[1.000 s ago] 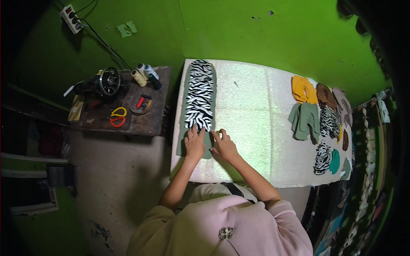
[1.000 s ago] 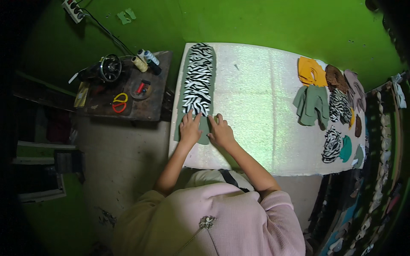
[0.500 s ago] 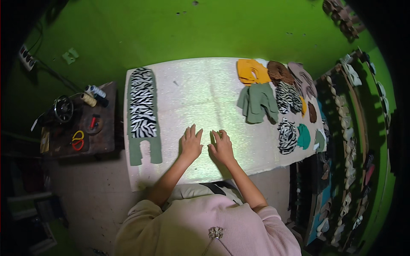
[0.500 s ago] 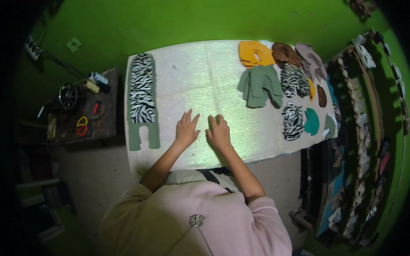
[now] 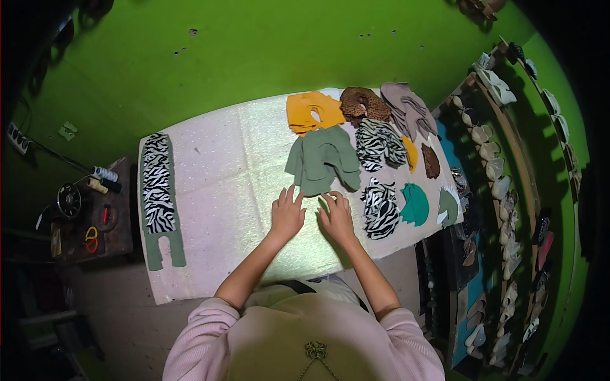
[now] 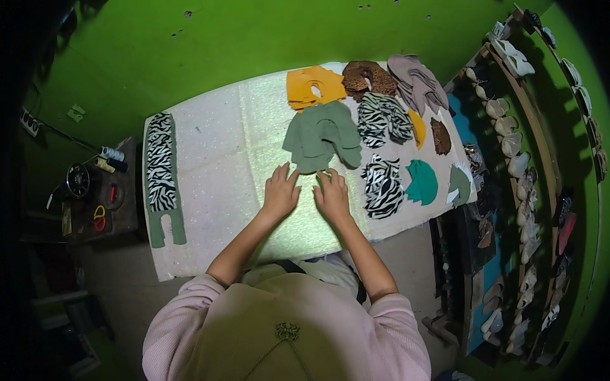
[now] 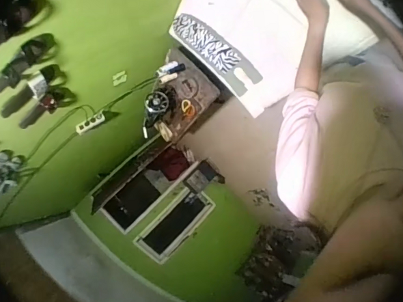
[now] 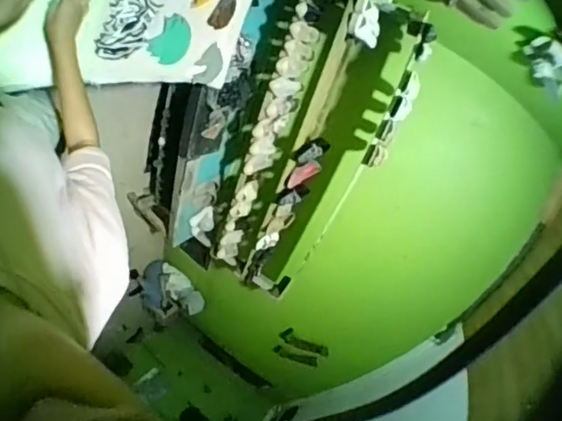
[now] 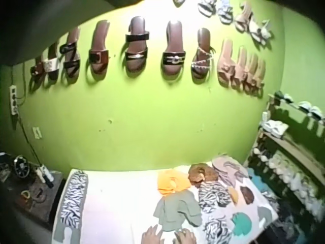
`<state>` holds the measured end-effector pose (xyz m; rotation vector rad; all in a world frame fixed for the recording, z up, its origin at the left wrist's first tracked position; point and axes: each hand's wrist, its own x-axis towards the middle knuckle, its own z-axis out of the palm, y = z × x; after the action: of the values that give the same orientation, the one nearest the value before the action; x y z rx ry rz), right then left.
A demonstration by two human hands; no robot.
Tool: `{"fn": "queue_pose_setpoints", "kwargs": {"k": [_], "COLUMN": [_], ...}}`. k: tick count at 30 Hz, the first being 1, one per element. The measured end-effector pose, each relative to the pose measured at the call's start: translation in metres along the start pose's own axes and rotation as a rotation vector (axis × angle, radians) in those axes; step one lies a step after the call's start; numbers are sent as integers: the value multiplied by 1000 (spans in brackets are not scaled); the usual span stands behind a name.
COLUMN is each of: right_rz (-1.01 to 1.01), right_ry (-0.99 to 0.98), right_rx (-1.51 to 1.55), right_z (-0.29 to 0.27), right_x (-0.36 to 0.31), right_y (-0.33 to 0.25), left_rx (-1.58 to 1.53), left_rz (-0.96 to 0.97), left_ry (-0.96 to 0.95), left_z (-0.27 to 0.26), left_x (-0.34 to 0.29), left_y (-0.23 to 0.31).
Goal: The recorder is shown organizing and inspecting various patterned and solid-colored shoe upper components on a work table.
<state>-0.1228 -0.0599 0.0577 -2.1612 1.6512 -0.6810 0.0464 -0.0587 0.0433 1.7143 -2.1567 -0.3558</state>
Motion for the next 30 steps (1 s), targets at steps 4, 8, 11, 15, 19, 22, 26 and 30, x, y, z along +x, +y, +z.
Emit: {"fn": "queue_pose_setpoints", "kwargs": {"k": [4, 8, 11, 15, 19, 22, 26, 30], "right_rz": [-72, -133, -152, -190, -189, -208, -218, -219], "right_ry": [95, 127, 101, 41, -6, 18, 32, 35], "right_rx": [19, 4, -1, -33, -53, -58, -19, 6], "right_z": [-21, -33, -35, -33, -27, -22, -19, -18], "right_x": [27, 56, 71, 86, 93, 94, 95, 99], "right_y": [37, 69, 86, 110, 120, 125, 130, 132], "left_rx": [10, 29, 36, 51, 99, 88, 24, -2], "left_rz": [1, -2, -7, 17, -17, 9, -23, -31], "left_ry": [90, 189, 219, 244, 181, 183, 143, 116], "left_z": [8, 16, 24, 35, 35, 32, 26, 25], "left_x": [30, 56, 70, 83, 88, 90, 90, 92], "left_y": [14, 20, 23, 23, 20, 19, 17, 15]}}
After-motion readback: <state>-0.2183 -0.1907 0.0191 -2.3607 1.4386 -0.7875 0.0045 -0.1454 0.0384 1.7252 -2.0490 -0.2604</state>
